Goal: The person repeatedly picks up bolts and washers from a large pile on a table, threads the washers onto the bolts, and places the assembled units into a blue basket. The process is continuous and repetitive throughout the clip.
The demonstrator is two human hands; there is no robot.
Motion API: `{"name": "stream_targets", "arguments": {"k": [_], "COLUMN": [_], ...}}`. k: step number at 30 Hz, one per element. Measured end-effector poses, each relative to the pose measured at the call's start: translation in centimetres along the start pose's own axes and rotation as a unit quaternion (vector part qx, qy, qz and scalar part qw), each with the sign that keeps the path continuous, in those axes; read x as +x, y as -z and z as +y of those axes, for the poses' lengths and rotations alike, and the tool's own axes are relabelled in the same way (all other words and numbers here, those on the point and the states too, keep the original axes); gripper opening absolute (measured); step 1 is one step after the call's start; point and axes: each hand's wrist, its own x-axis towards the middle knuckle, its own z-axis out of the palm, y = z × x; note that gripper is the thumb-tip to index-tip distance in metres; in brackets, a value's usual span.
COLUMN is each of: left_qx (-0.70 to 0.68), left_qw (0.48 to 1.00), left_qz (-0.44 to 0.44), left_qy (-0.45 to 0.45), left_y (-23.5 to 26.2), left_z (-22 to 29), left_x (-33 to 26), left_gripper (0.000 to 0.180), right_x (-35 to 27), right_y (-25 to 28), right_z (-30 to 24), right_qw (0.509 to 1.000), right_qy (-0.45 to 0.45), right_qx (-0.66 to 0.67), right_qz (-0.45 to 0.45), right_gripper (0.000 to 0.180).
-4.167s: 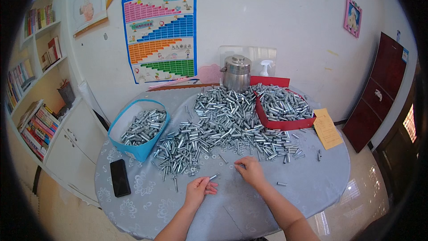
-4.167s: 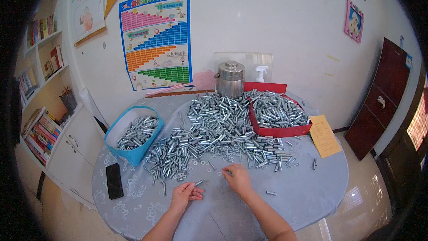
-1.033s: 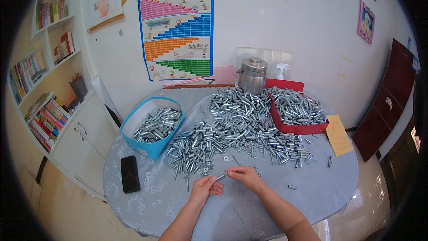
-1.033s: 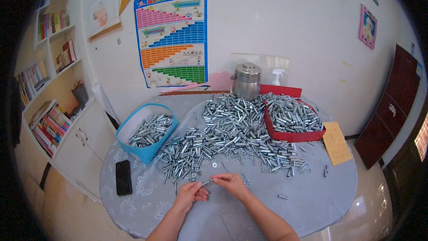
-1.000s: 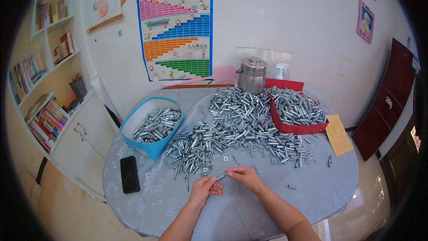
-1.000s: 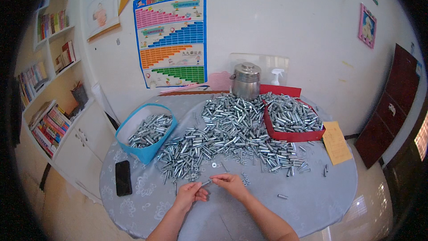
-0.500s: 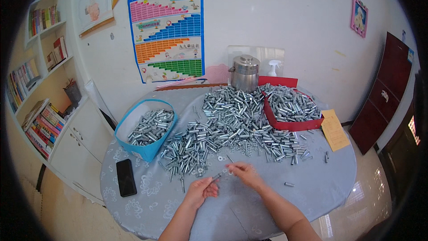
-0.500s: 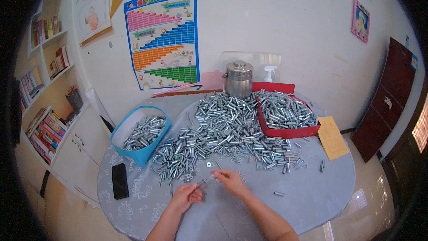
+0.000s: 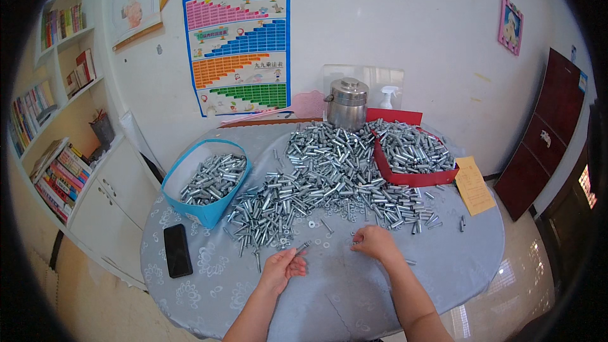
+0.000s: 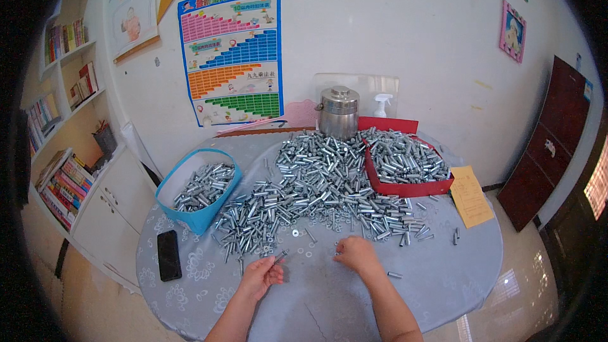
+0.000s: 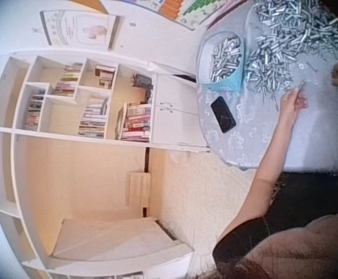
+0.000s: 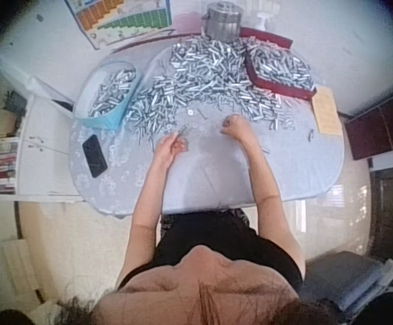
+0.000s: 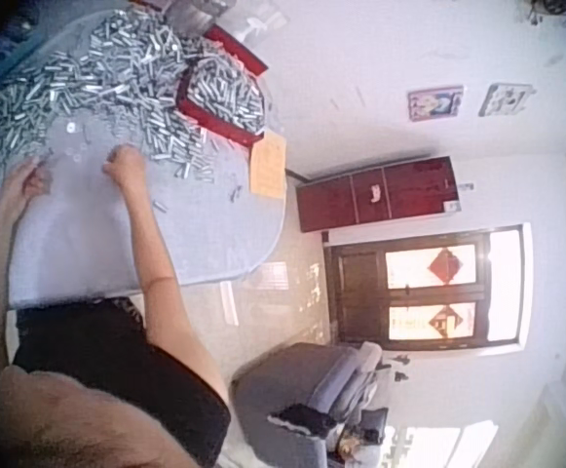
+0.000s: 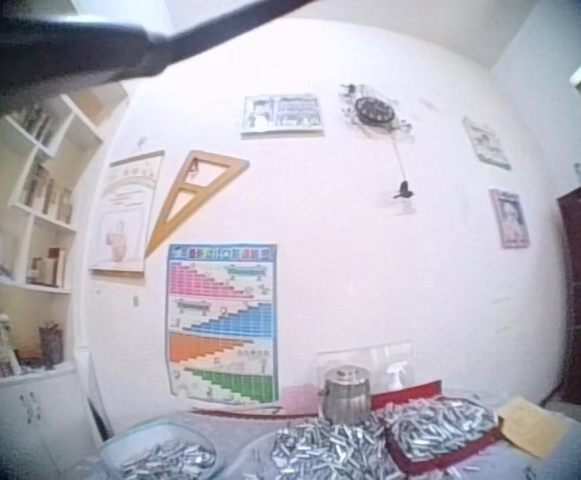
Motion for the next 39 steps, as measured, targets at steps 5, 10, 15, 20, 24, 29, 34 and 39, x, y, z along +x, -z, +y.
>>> {"name": "stream_targets", "arguments": {"k": [5, 10, 15, 20, 24, 29, 34, 39], "left_qx": [-0.054, -0.045, -0.006, 0.031, 0.045, 0.061, 0.098, 0.102], "left_qw": [0.998, 0.998, 1.000, 0.999, 0.999, 0.997, 0.994, 0.993], "left_qz": [-0.033, -0.022, 0.000, 0.012, 0.024, 0.039, 0.043, 0.043], "left_qy": [0.008, 0.029, 0.027, 0.015, 0.011, -0.006, -0.021, -0.031], "left_y": [-0.2, -0.1, -0.7, -0.9, -1.3, -1.4, -1.7, -2.0], "left_z": [0.3, -0.3, -0.4, -0.4, -0.3, -0.5, -0.6, -0.7], "left_x": [-0.3, 0.0, -0.1, -0.2, -0.3, -0.4, -0.3, -0.4], "left_gripper": [0.032, 0.030, 0.029, 0.027, 0.028, 0.025, 0.023, 0.023], "right_x": [-0.2, -0.4, -0.6, -0.7, -0.7, -0.9, -0.9, -0.7], "right_y": [-0.8, 0.1, -0.2, -0.5, -1.0, -0.9, -1.7, -2.6], "right_z": [-0.3, -2.7, -5.1, -6.2, -6.1, -6.5, -6.1, -5.9], "right_qw": [1.000, 0.993, 0.917, 0.888, 0.885, 0.898, 0.939, 0.945], "right_qy": [0.000, 0.010, 0.093, 0.146, 0.167, 0.200, 0.130, 0.017], "right_qx": [-0.017, 0.117, 0.387, 0.436, 0.435, 0.391, 0.318, 0.326], "right_qz": [0.023, 0.029, 0.028, 0.012, 0.020, 0.040, 0.001, -0.011], "right_gripper": [0.024, 0.024, 0.022, 0.020, 0.019, 0.017, 0.018, 0.035]}}
